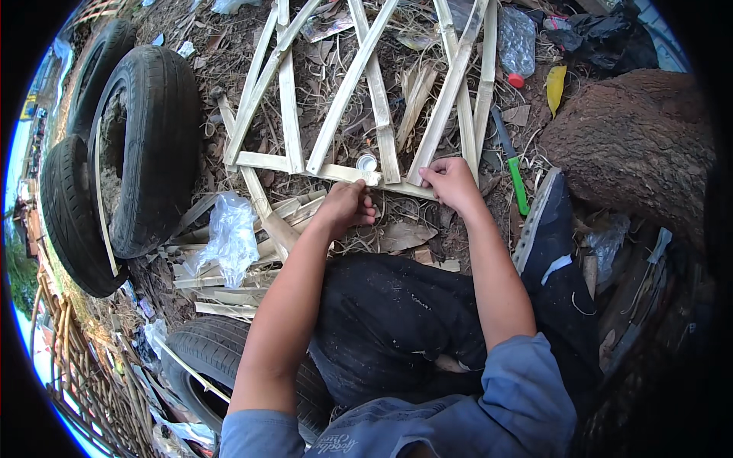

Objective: The person aligns thin wooden strips to form a lattice frame and uses a wooden mallet to tap them together on the ground.

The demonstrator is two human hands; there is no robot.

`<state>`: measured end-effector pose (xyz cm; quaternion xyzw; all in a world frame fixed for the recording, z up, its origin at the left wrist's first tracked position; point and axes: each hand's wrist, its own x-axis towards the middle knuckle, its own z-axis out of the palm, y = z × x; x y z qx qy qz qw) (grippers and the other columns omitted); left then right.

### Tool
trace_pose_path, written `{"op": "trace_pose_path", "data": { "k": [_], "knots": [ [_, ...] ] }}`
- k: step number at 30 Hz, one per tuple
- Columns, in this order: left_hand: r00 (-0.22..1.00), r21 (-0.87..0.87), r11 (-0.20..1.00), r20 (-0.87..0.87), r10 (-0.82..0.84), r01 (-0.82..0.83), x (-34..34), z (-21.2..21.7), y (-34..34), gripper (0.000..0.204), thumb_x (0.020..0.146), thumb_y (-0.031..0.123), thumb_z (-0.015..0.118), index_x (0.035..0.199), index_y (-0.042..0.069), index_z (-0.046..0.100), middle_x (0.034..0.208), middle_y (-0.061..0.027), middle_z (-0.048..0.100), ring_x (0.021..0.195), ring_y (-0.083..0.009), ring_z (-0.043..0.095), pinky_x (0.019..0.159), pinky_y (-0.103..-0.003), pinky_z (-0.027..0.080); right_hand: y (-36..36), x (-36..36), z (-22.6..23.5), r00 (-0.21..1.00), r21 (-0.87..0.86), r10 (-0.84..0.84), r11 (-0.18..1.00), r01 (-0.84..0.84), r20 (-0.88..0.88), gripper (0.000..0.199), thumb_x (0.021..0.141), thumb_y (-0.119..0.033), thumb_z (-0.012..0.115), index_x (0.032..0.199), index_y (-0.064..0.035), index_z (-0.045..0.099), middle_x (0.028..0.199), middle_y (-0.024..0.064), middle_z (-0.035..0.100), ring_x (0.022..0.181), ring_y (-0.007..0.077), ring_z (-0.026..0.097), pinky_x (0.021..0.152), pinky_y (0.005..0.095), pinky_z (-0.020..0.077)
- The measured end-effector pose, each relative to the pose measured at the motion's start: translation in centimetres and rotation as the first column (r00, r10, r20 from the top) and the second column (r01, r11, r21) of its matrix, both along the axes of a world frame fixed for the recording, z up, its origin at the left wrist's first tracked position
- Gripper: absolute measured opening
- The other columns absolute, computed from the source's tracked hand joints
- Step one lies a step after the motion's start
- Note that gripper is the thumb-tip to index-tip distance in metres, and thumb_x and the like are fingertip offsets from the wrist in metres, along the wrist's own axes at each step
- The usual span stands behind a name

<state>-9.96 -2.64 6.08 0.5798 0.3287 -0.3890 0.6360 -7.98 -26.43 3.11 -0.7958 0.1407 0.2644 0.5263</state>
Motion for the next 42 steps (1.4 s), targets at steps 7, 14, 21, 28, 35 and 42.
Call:
{"op": "trace_pose_path", "data": {
  "k": [7,14,21,28,35,42],
  "knots": [
    [1.000,0.005,1.000,0.003,-0.008,0.008,0.1,-0.2,0.2,0.031,0.107,0.029,0.041,0.098,0.001,0.052,0.075,-0.0058,0.056,0.065,-0.0195,0.063,0.057,-0.034,0.059,0.4,-0.1,1.3,0.998,0.055,-0.044,0.997,0.046,-0.040,0.026,0.093,-0.018,0.067,0.080,0.0043,0.069,0.067,0.0062,0.066,0.043,0.0090,0.053,0.038,0.0247,0.0418],
    [1.000,0.016,1.000,0.006,-0.016,0.016,0.2,-0.1,0.1,0.032,0.107,0.029,0.041,0.100,0.000,0.052,0.075,-0.0058,0.057,0.065,-0.0202,0.064,0.058,-0.035,0.060,0.7,0.1,1.2,0.993,0.109,-0.086,0.990,0.094,-0.076,0.026,0.093,-0.018,0.068,0.083,0.0067,0.069,0.069,0.0080,0.067,0.047,0.0105,0.057,0.039,0.0259,0.0464],
    [1.000,0.027,0.999,0.005,-0.022,0.022,0.2,0.0,0.1,0.031,0.107,0.029,0.042,0.099,0.001,0.052,0.075,-0.0059,0.057,0.066,-0.0201,0.064,0.058,-0.035,0.060,1.0,0.3,1.1,0.994,0.154,-0.079,0.984,0.089,-0.070,0.025,0.092,-0.017,0.069,0.085,0.0076,0.070,0.070,0.0090,0.068,0.047,0.0112,0.059,0.039,0.0264,0.0465],
    [1.000,0.020,0.999,0.004,-0.025,0.025,0.2,0.0,0.0,0.031,0.107,0.029,0.042,0.099,0.001,0.051,0.076,-0.0058,0.056,0.067,-0.0199,0.065,0.058,-0.034,0.060,0.5,0.2,1.2,0.996,0.117,-0.053,0.991,0.062,-0.077,0.024,0.092,-0.016,0.069,0.085,0.0071,0.070,0.071,0.0087,0.069,0.048,0.0105,0.058,0.039,0.0255,0.0457],
    [1.000,0.033,0.999,-0.002,-0.028,0.028,0.1,0.2,0.1,0.032,0.107,0.030,0.040,0.098,0.001,0.050,0.076,-0.0062,0.055,0.066,-0.0209,0.065,0.058,-0.035,0.061,0.5,0.1,1.2,0.995,0.124,-0.044,0.991,0.055,-0.093,0.024,0.092,-0.016,0.069,0.085,0.0069,0.070,0.072,0.0085,0.069,0.048,0.0108,0.058,0.040,0.0259,0.0464],
    [1.000,0.008,0.999,0.006,-0.031,0.031,0.2,-0.2,-0.1,0.032,0.107,0.030,0.041,0.097,0.001,0.050,0.076,-0.0062,0.055,0.067,-0.0211,0.066,0.059,-0.036,0.062,0.1,0.0,1.3,0.994,0.105,-0.066,0.992,0.075,-0.084,0.030,0.091,-0.021,0.070,0.086,0.0080,0.070,0.069,0.0087,0.068,0.046,0.0116,0.058,0.040,0.0265,0.0479]
  ]
}}
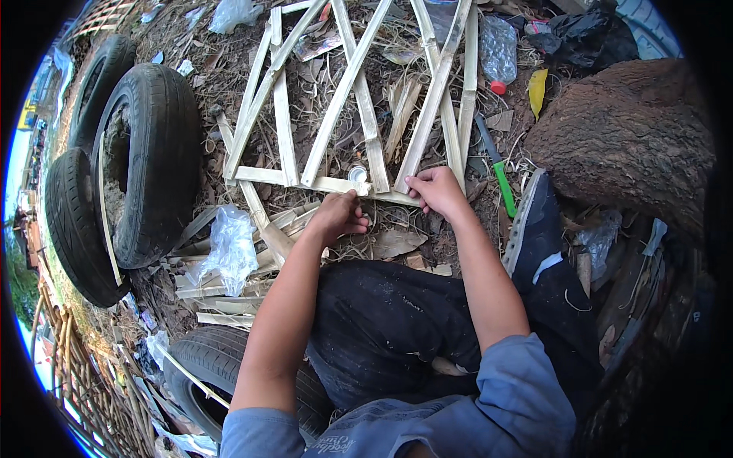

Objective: The person aligns thin wooden strips to form a lattice frame and uses a wooden mallet to tap them together on the ground.

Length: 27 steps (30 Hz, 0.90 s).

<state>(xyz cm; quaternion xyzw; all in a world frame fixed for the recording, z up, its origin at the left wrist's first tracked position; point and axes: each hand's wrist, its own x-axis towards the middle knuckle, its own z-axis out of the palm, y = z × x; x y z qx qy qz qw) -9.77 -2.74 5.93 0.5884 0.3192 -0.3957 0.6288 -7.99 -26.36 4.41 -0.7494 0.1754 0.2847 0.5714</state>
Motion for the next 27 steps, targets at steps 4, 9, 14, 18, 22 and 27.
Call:
{"op": "trace_pose_path", "data": {
  "k": [4,9,14,18,22,27],
  "knots": [
    [0.999,-0.050,0.999,-0.038,-0.023,0.021,0.4,-0.2,0.8,0.024,0.104,0.025,0.047,0.098,0.002,0.052,0.076,-0.0055,0.055,0.069,-0.0203,0.065,0.059,-0.033,0.059,0.1,-2.4,3.9,0.992,-0.115,-0.086,0.989,0.096,0.096,0.046,0.089,-0.031,0.073,0.111,0.0066,0.062,0.068,0.0107,0.068,0.045,0.0140,0.059,0.040,0.0284,0.0452],
    [0.995,-0.038,0.995,-0.031,-0.096,0.094,-0.3,0.6,1.6,0.028,0.100,0.024,0.052,0.117,0.001,0.055,0.076,-0.0057,0.055,0.068,-0.0212,0.065,0.061,-0.036,0.060,-3.0,-10.9,8.1,0.991,-0.115,0.068,0.992,-0.054,0.117,0.050,0.087,-0.028,0.075,0.124,-0.0004,0.055,0.069,0.0075,0.067,0.058,0.0131,0.062,0.059,0.0314,0.0505],
    [0.884,0.359,0.914,0.343,-0.319,0.190,-3.5,5.1,1.3,0.020,0.095,0.017,0.062,0.107,0.002,0.058,0.076,-0.0032,0.056,0.068,-0.0145,0.061,0.059,-0.029,0.052,-8.6,-21.7,16.6,0.994,-0.039,-0.087,0.995,0.090,0.068,0.044,0.090,-0.016,0.072,0.127,0.0001,0.052,0.075,0.0061,0.067,0.062,0.0076,0.059,0.053,0.0239,0.0460],
    [0.688,0.415,0.904,0.628,-0.364,0.100,-8.9,11.9,-1.4,0.023,0.091,0.015,0.069,0.105,0.002,0.057,0.078,-0.0025,0.056,0.074,-0.0124,0.059,0.066,-0.026,0.049,-13.7,-29.7,21.7,0.968,-0.033,-0.198,0.978,0.206,0.154,0.044,0.090,-0.009,0.070,0.128,0.0010,0.051,0.081,0.0063,0.066,0.063,0.0065,0.058,0.055,0.0226,0.0467],
    [0.481,0.446,0.893,0.798,-0.363,-0.066,-16.3,17.6,-2.5,0.028,0.089,0.012,0.071,0.108,0.002,0.055,0.100,-0.0079,0.057,0.087,-0.0152,0.059,0.073,-0.029,0.049,-16.5,-35.4,24.8,0.907,0.081,-0.271,0.962,0.259,0.323,0.048,0.091,-0.006,0.065,0.134,-0.0018,0.047,0.086,0.0067,0.066,0.064,0.0068,0.058,0.055,0.0210,0.0461],
    [0.300,0.587,0.809,0.779,-0.550,-0.042,-23.6,27.6,-6.0,0.029,0.090,0.011,0.068,0.114,0.006,0.055,0.114,-0.0090,0.055,0.112,-0.0229,0.056,0.094,-0.037,0.046,-18.2,-38.2,26.1,0.806,0.319,-0.370,0.917,0.239,0.461,0.050,0.093,-0.008,0.065,0.138,-0.0018,0.044,0.091,0.0084,0.067,0.067,0.0072,0.058,0.059,0.0201,0.0463]
  ]
}}
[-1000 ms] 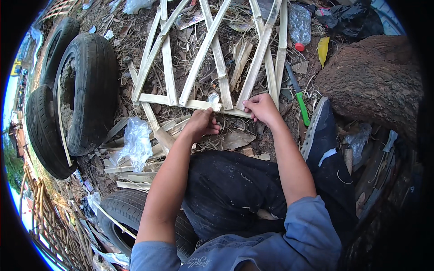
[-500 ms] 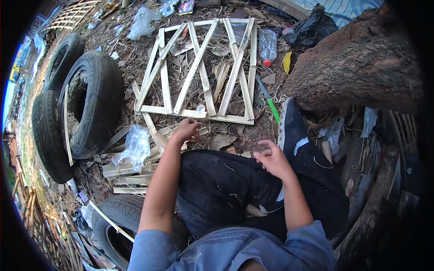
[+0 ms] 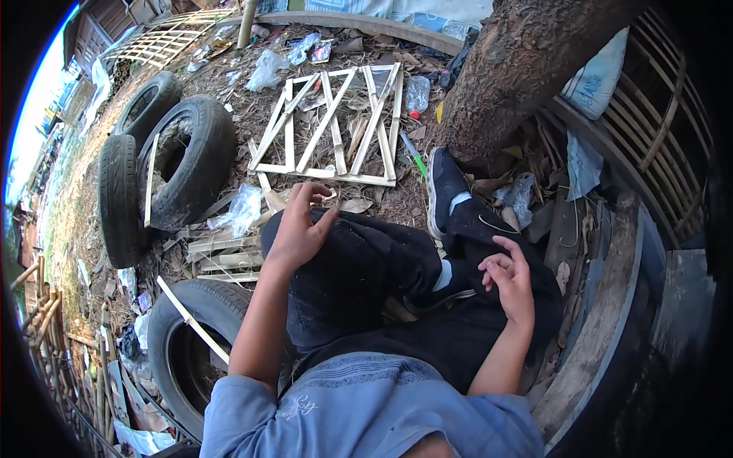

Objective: The person aligns thin wooden strips to form a lattice frame and uses a wooden mallet to tap them together on the ground.

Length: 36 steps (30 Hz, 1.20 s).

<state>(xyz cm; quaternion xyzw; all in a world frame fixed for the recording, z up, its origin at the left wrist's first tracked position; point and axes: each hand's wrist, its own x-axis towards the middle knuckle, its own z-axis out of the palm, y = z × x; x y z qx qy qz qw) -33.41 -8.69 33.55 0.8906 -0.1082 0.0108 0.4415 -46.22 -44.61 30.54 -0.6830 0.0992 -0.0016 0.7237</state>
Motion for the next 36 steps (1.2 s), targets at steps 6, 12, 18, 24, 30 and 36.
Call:
{"op": "trace_pose_path", "data": {
  "k": [6,12,18,24,30,36],
  "knots": [
    [0.988,0.081,0.987,0.058,-0.141,0.136,-3.5,4.4,-4.1,0.034,0.087,0.012,0.069,0.118,0.006,0.054,0.121,-0.0139,0.054,0.121,-0.0327,0.053,0.103,-0.039,0.043,-0.1,-0.4,0.7,0.989,0.053,0.118,0.991,-0.123,0.095,0.050,0.093,-0.009,0.066,0.138,-0.0029,0.044,0.095,0.0086,0.066,0.073,0.0079,0.059,0.064,0.0215,0.0474],
    [0.967,0.434,0.870,-0.006,-0.256,0.233,-1.9,-1.0,-2.2,0.044,0.086,0.017,0.072,0.124,0.007,0.053,0.140,-0.0216,0.044,0.134,-0.0413,0.043,0.111,-0.045,0.037,-2.6,-1.6,-1.8,0.996,0.071,0.020,0.997,-0.026,0.085,0.050,0.093,-0.013,0.066,0.137,-0.0021,0.046,0.095,0.0078,0.066,0.074,0.0080,0.059,0.066,0.0226,0.0476],
    [0.982,0.595,0.790,-0.184,-0.044,0.147,1.7,-6.1,3.0,0.052,0.086,0.033,0.070,0.129,0.010,0.051,0.149,-0.0224,0.038,0.144,-0.0397,0.031,0.117,-0.061,0.018,-3.3,-1.4,-3.9,0.998,0.046,-0.053,0.997,0.054,-0.025,0.045,0.096,-0.016,0.064,0.135,-0.0016,0.048,0.090,0.0066,0.067,0.071,0.0088,0.060,0.061,0.0226,0.0483],
    [0.975,0.668,0.729,-0.023,0.223,-0.150,0.6,-11.0,8.1,0.052,0.084,0.037,0.071,0.124,0.008,0.054,0.145,-0.0190,0.043,0.145,-0.0385,0.028,0.117,-0.065,0.014,-2.6,1.4,-5.5,0.980,0.031,-0.005,0.999,0.012,-0.199,0.040,0.094,-0.008,0.062,0.132,-0.0014,0.049,0.090,0.0092,0.067,0.069,0.0095,0.060,0.061,0.0237,0.0481],
    [0.923,0.438,0.818,0.262,0.281,-0.373,0.2,-12.8,8.9,0.030,0.078,0.027,0.070,0.101,0.010,0.063,0.112,-0.0096,0.061,0.118,-0.0284,0.053,0.113,-0.049,0.026,3.2,7.4,-5.2,0.949,-0.057,0.192,0.976,-0.212,-0.250,0.041,0.092,-0.007,0.065,0.130,-0.0011,0.051,0.092,0.0078,0.067,0.074,0.0097,0.061,0.066,0.0236,0.0491],
    [0.915,0.406,0.829,0.291,0.281,-0.384,1.3,-12.7,8.8,0.024,0.076,0.024,0.070,0.094,0.011,0.063,0.102,-0.0070,0.062,0.111,-0.0269,0.056,0.110,-0.048,0.029,10.3,9.3,2.2,0.104,0.110,0.957,0.077,-0.991,0.269,0.038,0.085,-0.022,0.078,0.110,0.0024,0.061,0.098,0.0118,0.063,0.089,0.0224,0.063,0.080,0.0344,0.0510]
  ]
}}
